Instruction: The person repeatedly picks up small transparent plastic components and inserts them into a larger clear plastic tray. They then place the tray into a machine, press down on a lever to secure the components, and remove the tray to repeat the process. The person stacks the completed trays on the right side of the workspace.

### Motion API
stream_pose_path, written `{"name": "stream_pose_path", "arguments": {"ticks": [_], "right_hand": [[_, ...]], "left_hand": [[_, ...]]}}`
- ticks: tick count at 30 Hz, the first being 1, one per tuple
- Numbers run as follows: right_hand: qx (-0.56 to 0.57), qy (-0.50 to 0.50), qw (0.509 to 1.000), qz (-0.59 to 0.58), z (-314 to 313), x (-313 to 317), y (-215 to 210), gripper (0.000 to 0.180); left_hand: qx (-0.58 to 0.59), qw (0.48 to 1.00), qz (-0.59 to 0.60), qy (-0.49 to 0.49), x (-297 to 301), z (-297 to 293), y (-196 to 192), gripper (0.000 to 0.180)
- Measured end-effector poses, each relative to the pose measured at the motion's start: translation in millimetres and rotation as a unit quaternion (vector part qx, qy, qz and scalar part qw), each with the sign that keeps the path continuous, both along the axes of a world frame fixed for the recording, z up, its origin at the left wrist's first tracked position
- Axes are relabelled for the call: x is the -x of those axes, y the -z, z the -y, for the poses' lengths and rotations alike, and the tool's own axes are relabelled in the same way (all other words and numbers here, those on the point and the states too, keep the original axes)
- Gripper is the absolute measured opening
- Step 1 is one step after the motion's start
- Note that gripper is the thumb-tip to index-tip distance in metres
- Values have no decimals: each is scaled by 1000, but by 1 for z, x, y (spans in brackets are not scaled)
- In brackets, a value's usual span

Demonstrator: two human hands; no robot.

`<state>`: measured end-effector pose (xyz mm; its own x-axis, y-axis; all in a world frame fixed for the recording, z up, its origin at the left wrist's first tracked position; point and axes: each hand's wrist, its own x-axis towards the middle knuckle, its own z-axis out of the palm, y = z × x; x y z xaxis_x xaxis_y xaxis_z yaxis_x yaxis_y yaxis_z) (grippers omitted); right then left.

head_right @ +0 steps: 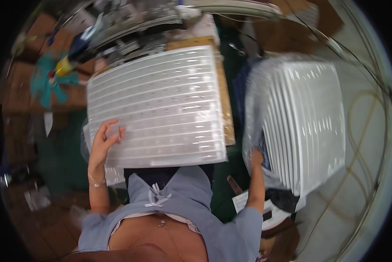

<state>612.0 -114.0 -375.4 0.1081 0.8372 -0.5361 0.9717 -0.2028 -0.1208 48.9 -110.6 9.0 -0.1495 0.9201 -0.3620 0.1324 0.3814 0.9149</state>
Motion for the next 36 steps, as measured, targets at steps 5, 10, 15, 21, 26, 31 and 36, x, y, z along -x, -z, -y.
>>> {"name": "stream_pose_path", "arguments": {"ticks": [5,10,15,21,26,31,36], "right_hand": [[-142,90,978,-121,10,-29,50,39],[-203,59,977,2,-37,53,-128,36],[-433,113,887,-117,-64,100,-261,27],[-382,-11,839,-386,-94,215,-336,27],[-337,-236,824,-390,-104,299,-350,30],[-324,-278,835,-348,-105,315,-348,32],[-328,-121,825,-443,-108,296,-356,27]], "left_hand": [[-47,998,-35,-23,24,0,3,36],[-79,959,-271,35,18,-1,3,28],[-158,891,-409,122,21,-8,22,30],[-207,831,-485,178,29,-8,31,32],[-216,839,-475,156,35,-1,26,35],[-282,836,-444,157,24,-6,16,35],[-308,812,-440,226,16,-21,40,33]]}}
